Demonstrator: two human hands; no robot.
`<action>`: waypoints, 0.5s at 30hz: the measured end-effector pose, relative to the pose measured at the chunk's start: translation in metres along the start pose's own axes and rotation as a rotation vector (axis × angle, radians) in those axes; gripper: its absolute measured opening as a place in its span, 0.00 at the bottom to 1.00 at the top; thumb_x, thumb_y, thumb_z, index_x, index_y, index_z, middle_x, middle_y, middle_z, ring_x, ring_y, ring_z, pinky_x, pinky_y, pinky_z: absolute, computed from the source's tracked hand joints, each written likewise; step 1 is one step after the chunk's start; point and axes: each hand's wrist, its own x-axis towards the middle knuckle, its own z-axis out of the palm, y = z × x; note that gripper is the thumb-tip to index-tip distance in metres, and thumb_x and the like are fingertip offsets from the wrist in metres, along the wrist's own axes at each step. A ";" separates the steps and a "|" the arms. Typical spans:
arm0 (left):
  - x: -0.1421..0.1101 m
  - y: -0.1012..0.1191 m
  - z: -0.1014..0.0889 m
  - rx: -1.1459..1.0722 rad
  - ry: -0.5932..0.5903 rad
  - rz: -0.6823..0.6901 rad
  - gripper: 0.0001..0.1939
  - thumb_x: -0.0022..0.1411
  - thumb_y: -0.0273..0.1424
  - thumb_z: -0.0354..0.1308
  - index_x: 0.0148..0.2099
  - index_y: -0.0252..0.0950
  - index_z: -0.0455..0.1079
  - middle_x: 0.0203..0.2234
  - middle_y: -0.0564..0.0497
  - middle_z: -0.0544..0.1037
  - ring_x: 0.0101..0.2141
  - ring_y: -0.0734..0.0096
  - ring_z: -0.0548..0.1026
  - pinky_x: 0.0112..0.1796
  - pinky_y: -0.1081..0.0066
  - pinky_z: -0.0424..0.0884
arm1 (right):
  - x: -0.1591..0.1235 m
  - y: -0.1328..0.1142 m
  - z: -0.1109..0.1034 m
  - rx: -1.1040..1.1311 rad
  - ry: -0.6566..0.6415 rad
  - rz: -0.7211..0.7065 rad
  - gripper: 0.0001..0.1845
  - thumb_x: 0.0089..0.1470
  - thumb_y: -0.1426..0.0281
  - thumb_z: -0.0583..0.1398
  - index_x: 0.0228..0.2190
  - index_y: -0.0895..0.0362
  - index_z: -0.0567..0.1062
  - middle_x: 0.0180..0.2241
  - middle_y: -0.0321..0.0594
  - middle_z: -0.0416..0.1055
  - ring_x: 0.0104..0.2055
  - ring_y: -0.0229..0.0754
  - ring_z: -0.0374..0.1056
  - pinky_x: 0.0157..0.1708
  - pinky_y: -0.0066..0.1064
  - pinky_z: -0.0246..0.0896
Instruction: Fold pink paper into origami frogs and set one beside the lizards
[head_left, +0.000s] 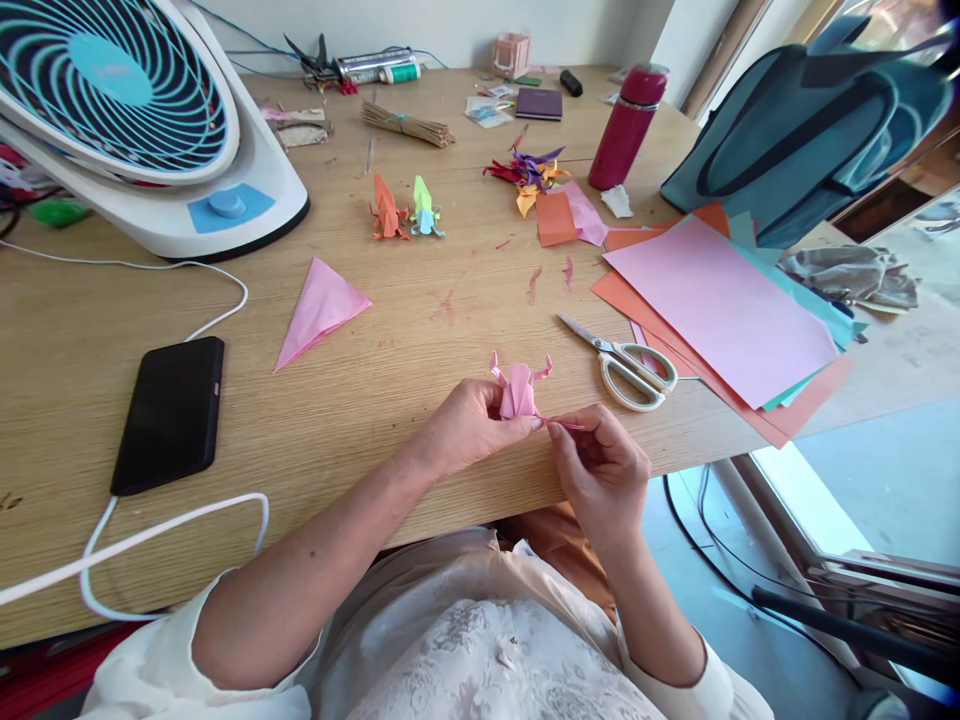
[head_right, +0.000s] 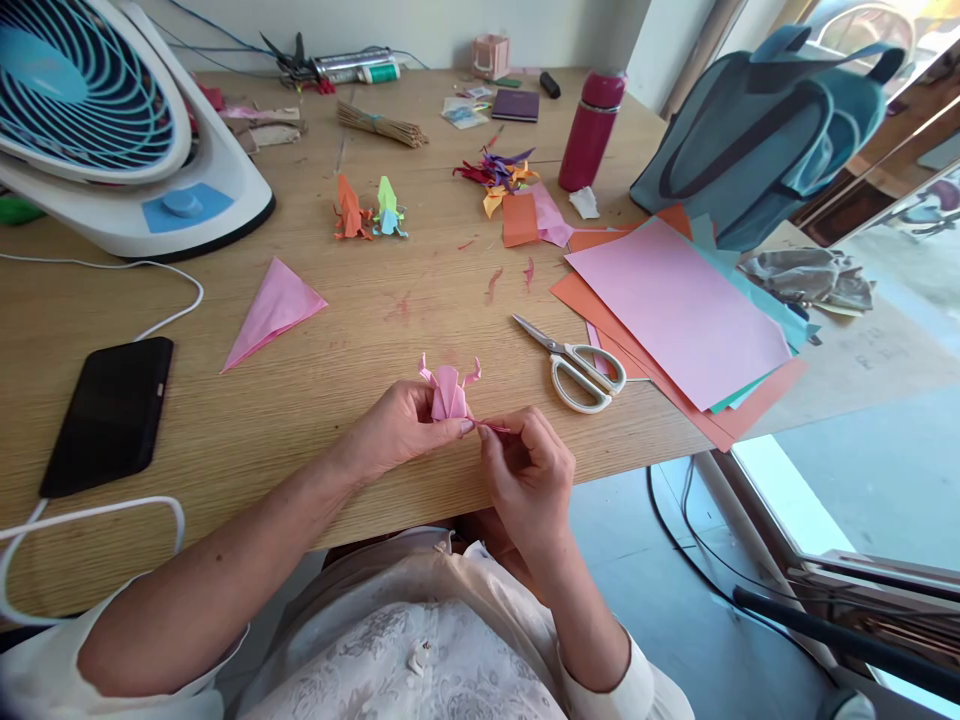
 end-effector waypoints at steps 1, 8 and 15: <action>0.000 0.000 0.000 0.013 0.001 0.010 0.11 0.54 0.35 0.62 0.27 0.32 0.69 0.19 0.57 0.67 0.24 0.78 0.64 0.28 0.75 0.60 | 0.000 0.000 0.000 0.000 -0.002 -0.004 0.05 0.58 0.71 0.62 0.29 0.53 0.74 0.27 0.35 0.70 0.28 0.38 0.66 0.29 0.31 0.60; 0.000 0.001 0.000 0.050 -0.013 0.070 0.09 0.55 0.32 0.60 0.27 0.32 0.71 0.20 0.56 0.68 0.25 0.76 0.65 0.30 0.74 0.61 | -0.001 -0.001 0.000 -0.049 0.016 -0.038 0.06 0.58 0.73 0.61 0.29 0.53 0.73 0.27 0.34 0.69 0.28 0.37 0.64 0.28 0.30 0.59; -0.002 -0.001 0.002 0.031 0.031 0.077 0.08 0.55 0.31 0.60 0.26 0.33 0.69 0.20 0.56 0.69 0.25 0.76 0.67 0.31 0.74 0.64 | 0.000 0.001 0.003 -0.109 0.067 -0.293 0.10 0.57 0.80 0.61 0.35 0.52 0.74 0.31 0.36 0.71 0.31 0.39 0.68 0.30 0.32 0.64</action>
